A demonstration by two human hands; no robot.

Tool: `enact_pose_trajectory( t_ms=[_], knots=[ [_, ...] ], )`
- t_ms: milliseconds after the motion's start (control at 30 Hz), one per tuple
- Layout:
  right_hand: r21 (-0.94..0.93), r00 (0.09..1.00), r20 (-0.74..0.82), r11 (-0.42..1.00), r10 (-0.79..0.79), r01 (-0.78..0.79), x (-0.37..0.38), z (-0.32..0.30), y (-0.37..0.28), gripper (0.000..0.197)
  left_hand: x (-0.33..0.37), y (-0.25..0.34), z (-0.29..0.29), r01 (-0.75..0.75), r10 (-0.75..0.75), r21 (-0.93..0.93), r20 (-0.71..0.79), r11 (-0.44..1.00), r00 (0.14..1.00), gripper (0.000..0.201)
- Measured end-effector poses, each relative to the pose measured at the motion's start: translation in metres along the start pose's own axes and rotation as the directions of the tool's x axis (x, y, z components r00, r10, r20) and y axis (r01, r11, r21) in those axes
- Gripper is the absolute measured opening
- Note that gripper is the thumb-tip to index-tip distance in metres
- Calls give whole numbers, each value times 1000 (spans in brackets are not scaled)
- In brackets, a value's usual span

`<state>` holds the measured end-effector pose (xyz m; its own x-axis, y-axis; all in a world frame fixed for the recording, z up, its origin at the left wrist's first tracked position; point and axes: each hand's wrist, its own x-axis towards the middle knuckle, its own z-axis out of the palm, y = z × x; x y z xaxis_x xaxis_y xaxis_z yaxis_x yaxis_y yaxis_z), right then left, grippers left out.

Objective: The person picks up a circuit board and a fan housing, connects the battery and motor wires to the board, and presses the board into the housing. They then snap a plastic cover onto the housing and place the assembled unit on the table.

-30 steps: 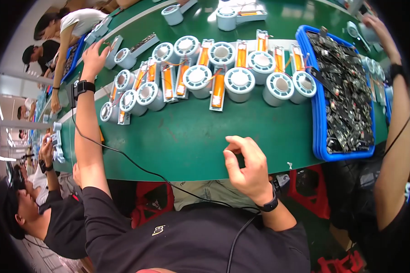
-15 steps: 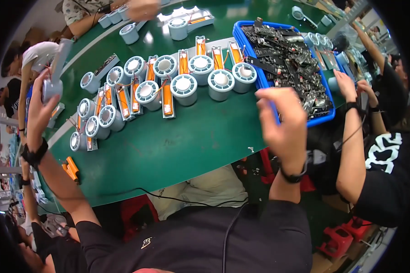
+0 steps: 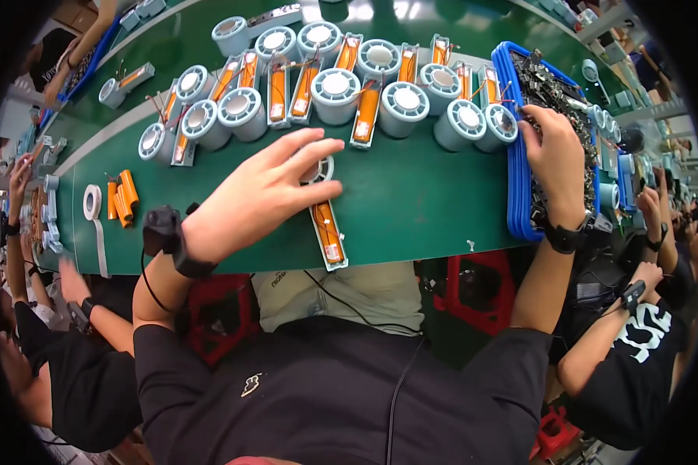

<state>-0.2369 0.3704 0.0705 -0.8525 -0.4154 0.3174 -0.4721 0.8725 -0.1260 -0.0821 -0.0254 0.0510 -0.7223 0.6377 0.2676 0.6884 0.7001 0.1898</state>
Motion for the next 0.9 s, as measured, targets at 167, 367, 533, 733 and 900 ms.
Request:
enact_pose_trajectory(
  t_ms=[167, 367, 533, 733, 900],
  knots=[
    [-80, 962, -239, 990, -129, 113, -3, -14, -17, 18, -17, 2, -19, 151, -159, -70, -136, 986, 978, 57],
    [440, 763, -554, 662, -332, 607, -55, -14, -138, 23, -47, 42, -18, 227, -477, -691, -192, 686, 858, 46],
    [483, 625, -572, 397, -532, 780, -87, 35, -211, 23, -42, 101, 22, -46, -648, -974, 110, -220, 754, 58],
    [612, 822, -395, 549, -411, 569, -93, 44, -217, 23, -51, 91, 53, 16, -747, -960, -208, 280, 632, 49],
    [723, 981, -169, 665, -94, 188, -85, 59, -216, 24, -39, 92, 34, 163, -810, -956, -108, 244, 576, 43]
  ],
)
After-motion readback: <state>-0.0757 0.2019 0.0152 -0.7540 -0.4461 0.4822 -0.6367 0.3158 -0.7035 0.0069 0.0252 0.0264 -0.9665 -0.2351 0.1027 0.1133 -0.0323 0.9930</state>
